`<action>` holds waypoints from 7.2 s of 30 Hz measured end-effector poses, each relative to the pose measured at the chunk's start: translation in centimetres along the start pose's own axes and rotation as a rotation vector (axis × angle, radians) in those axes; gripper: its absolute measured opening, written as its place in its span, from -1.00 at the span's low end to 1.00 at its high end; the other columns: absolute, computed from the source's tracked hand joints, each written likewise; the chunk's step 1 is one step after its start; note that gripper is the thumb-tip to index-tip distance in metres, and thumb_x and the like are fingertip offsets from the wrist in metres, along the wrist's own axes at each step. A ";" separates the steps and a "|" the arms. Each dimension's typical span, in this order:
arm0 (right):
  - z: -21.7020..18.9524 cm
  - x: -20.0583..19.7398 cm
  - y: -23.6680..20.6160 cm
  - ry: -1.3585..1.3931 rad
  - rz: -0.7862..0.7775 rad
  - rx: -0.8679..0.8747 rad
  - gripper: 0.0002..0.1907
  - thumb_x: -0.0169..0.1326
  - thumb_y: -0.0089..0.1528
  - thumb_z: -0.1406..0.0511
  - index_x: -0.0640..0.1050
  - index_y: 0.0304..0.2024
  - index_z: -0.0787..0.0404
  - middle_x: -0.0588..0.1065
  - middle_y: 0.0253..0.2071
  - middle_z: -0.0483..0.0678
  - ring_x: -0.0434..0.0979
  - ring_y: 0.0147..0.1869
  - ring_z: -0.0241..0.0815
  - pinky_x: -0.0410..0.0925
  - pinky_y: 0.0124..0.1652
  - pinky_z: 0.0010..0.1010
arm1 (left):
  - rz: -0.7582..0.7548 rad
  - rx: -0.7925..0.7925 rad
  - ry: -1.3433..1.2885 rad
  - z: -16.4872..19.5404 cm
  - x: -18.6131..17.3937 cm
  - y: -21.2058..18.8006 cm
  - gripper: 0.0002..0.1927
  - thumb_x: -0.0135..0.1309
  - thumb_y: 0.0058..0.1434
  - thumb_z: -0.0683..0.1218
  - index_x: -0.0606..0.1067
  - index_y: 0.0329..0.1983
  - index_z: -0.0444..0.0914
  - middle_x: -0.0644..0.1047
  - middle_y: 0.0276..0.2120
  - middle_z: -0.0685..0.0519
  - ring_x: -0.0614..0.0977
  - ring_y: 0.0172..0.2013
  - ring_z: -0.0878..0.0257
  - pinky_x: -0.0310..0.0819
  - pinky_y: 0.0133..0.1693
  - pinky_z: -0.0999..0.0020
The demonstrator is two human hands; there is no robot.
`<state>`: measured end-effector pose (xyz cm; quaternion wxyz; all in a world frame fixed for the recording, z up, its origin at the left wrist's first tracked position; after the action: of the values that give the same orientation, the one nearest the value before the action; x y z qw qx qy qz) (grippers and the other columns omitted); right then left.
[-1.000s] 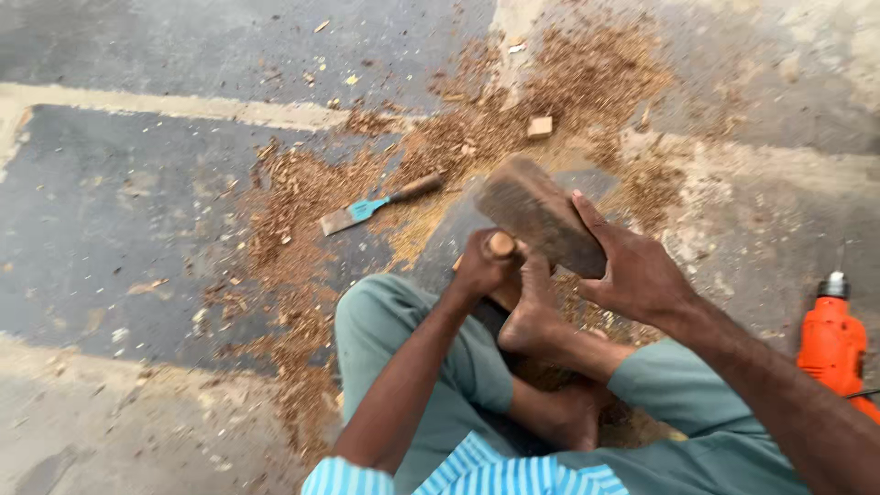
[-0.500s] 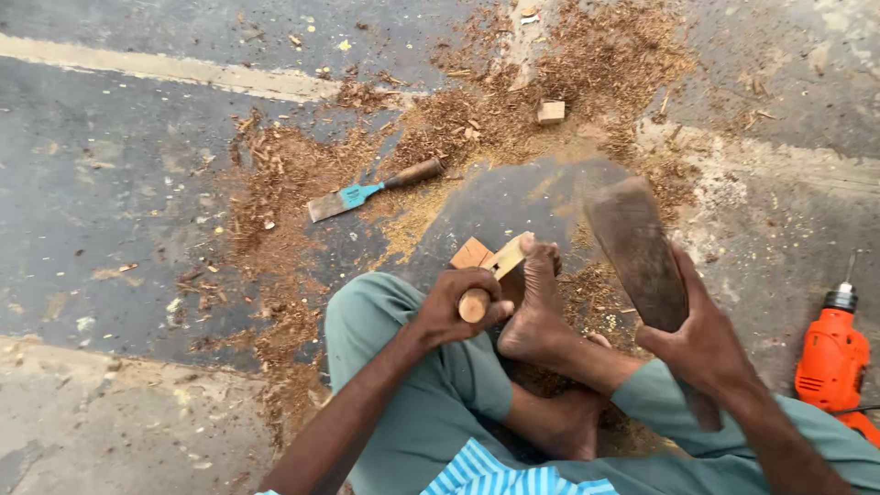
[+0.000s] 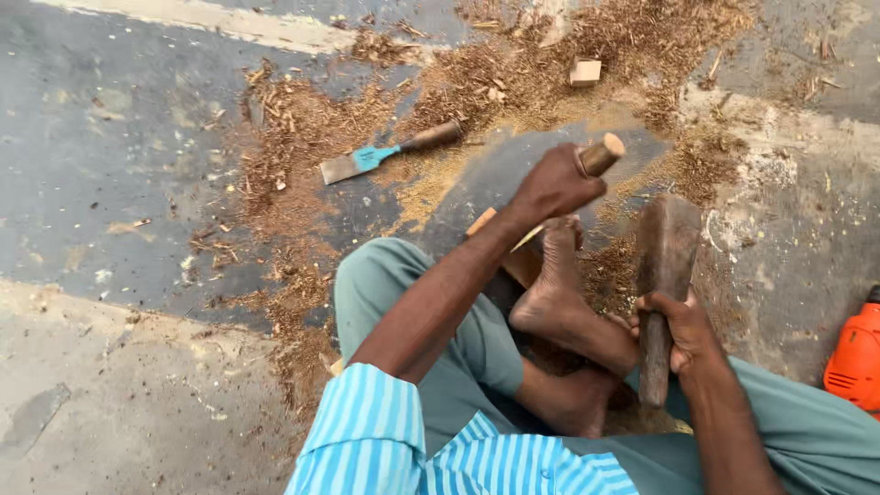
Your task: The person sits on the floor and uses a wooden mallet to strike a chisel, carving a groove into a small piece of wood held between their feet. The person repeatedly adjusts the chisel and strikes it to deepen the cut.
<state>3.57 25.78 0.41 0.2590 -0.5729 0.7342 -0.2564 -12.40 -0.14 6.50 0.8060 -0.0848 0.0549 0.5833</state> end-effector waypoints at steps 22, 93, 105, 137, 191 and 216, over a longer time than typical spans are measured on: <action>4.5 -3.1 3.8 -0.043 0.071 0.105 -0.55 0.22 0.09 0.31 0.45 0.03 0.24 0.56 -0.37 0.01 0.53 -0.54 -0.14 0.45 -0.62 -0.36 | 0.127 0.493 -0.129 11.6 -0.3 -10.1 -0.74 0.30 0.04 -0.02 0.51 -0.30 -0.21 0.56 -0.45 0.08 0.62 -0.48 0.24 0.56 -0.41 0.28; 2.0 -0.2 0.8 -0.129 0.089 -0.078 -0.13 0.27 0.24 0.35 0.12 0.50 0.27 0.48 -0.21 0.15 0.64 -0.36 -0.11 0.62 -0.40 -0.37 | 0.154 0.652 -0.594 5.7 -10.6 -11.5 -0.94 0.15 0.47 -0.22 0.49 -0.14 -0.27 0.51 -0.47 0.04 0.52 -0.58 0.28 0.39 -0.53 0.38; 2.4 -0.5 1.2 -0.129 0.078 -0.083 -0.11 0.27 0.28 0.35 0.10 0.54 0.30 0.49 -0.18 0.19 0.65 -0.35 -0.10 0.62 -0.39 -0.36 | 0.169 0.589 -0.608 3.8 -10.8 -8.3 -0.86 0.07 0.44 -0.23 0.33 -0.12 -0.25 0.46 -0.57 0.03 0.53 -0.63 0.29 0.44 -0.58 0.35; 2.8 -0.6 0.7 -0.043 0.110 -0.089 -0.46 0.31 0.21 0.35 0.35 0.13 0.42 0.49 -0.31 0.16 0.64 -0.41 -0.08 0.62 -0.42 -0.29 | 0.158 0.672 -0.834 2.1 -13.0 -6.6 -0.69 -0.03 0.34 -0.31 0.21 0.08 -0.24 0.29 -0.62 0.00 0.33 -0.74 0.27 0.28 -0.70 0.29; -22.8 15.9 -27.3 -1.251 0.072 -1.283 0.19 0.28 -0.02 -0.16 0.15 0.48 0.26 0.52 0.06 0.32 0.65 -0.10 0.20 0.55 -0.18 -0.11 | 0.370 0.479 -0.305 -6.3 -9.8 -10.3 -0.12 0.33 0.28 -0.17 -0.03 0.43 -0.38 0.42 0.20 -0.16 0.55 0.14 0.17 0.50 0.23 0.23; -20.4 14.5 -28.7 -1.387 0.022 -1.409 0.24 0.43 -0.13 -0.05 0.16 0.48 0.16 0.48 -0.12 0.11 0.59 -0.29 -0.08 0.53 -0.37 -0.30 | 0.218 0.684 0.242 -3.0 -5.7 -11.6 -0.66 0.21 0.25 0.02 0.56 0.03 -0.20 0.62 -0.04 -0.05 0.67 0.03 0.05 0.57 0.12 0.08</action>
<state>7.11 7.22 33.44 0.2340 -0.6126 0.4101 0.6339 -3.20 -9.60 5.45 0.7085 0.1271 0.3501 0.5995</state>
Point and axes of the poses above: each hand's wrist, its own y-axis towards the middle knuckle, its own x-axis out of the palm, z = x × y, the point moved 10 cm from there along y, towards the middle knuckle
